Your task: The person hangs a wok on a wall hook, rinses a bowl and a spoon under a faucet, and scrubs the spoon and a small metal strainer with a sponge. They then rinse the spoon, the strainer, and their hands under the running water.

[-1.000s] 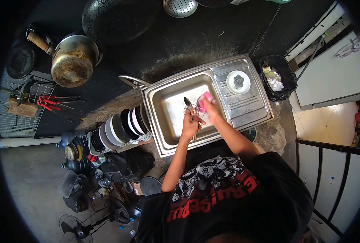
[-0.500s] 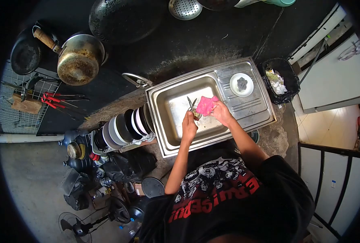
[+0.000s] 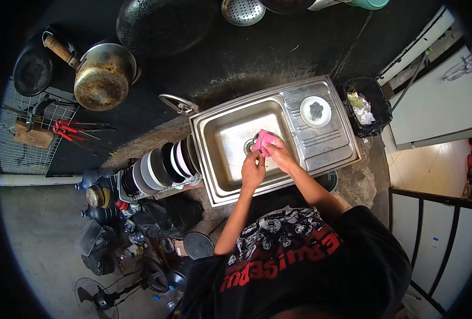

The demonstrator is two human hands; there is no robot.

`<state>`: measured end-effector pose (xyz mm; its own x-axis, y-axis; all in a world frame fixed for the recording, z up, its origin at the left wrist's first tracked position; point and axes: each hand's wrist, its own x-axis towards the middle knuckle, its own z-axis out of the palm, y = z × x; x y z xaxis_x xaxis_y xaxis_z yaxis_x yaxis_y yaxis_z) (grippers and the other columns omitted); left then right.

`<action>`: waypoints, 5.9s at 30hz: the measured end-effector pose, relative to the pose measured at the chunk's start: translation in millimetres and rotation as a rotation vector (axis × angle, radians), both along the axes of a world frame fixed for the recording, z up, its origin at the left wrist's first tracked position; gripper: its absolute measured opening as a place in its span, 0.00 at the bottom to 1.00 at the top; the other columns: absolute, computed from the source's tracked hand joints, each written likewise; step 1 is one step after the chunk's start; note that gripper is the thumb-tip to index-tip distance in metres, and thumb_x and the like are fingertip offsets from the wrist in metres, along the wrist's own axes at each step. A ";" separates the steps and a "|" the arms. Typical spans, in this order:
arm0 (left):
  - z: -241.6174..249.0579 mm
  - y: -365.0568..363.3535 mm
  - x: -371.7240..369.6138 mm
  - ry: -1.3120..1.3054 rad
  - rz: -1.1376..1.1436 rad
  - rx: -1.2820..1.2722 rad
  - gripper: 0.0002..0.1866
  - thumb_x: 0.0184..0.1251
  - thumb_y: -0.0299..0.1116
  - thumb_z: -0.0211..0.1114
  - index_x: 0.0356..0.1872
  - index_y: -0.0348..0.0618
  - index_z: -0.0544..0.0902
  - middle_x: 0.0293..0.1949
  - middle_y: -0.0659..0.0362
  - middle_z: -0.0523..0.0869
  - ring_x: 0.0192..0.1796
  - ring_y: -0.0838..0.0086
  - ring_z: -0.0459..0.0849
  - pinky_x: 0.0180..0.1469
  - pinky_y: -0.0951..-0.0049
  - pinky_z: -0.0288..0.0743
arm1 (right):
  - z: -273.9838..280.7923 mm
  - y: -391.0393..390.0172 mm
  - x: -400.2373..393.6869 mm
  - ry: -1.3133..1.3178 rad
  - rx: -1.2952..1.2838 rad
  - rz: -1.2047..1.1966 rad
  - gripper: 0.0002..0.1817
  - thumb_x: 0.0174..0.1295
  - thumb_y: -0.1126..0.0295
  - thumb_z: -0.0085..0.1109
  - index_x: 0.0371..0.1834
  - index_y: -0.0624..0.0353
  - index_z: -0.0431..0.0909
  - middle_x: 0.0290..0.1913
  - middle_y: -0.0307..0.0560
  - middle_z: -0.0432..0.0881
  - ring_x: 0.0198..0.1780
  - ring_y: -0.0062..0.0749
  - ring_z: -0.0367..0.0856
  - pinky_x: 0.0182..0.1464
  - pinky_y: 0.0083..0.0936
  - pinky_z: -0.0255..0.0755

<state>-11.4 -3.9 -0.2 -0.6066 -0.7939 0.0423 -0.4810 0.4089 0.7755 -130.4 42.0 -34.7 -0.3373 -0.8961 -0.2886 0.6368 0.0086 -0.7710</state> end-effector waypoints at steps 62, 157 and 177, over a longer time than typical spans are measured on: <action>7.6 37.9 11.8 -0.154 -0.134 0.026 0.15 0.72 0.39 0.47 0.38 0.36 0.74 0.30 0.39 0.80 0.35 0.43 0.79 0.35 0.51 0.69 | -18.6 -12.1 -9.2 0.105 0.387 -0.304 0.25 0.65 0.43 0.48 0.23 0.54 0.72 0.21 0.36 0.71 0.24 0.23 0.73 0.27 0.23 0.67; -38.7 -120.2 43.8 0.647 0.305 1.143 0.10 0.75 0.41 0.46 0.38 0.47 0.70 0.15 0.61 0.74 0.09 0.81 0.64 0.10 0.80 0.52 | -16.9 -166.9 26.4 0.341 0.190 0.093 0.12 0.57 0.77 0.60 0.44 0.62 0.73 0.35 0.42 0.82 0.32 0.22 0.80 0.28 0.18 0.75; -51.3 -113.2 38.5 0.622 0.483 0.891 0.06 0.65 0.35 0.63 0.31 0.46 0.79 0.14 0.67 0.74 0.12 0.87 0.64 0.13 0.84 0.50 | -23.4 -143.9 21.4 -0.179 0.166 0.072 0.10 0.67 0.67 0.51 0.46 0.59 0.72 0.38 0.47 0.80 0.39 0.30 0.81 0.44 0.30 0.77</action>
<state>27.0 -117.1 -51.5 -0.3066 -0.8338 -0.4590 0.1225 -0.5128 0.8497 -109.0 -101.9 -58.1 -0.2041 -0.8513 -0.4834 0.7564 0.1763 -0.6299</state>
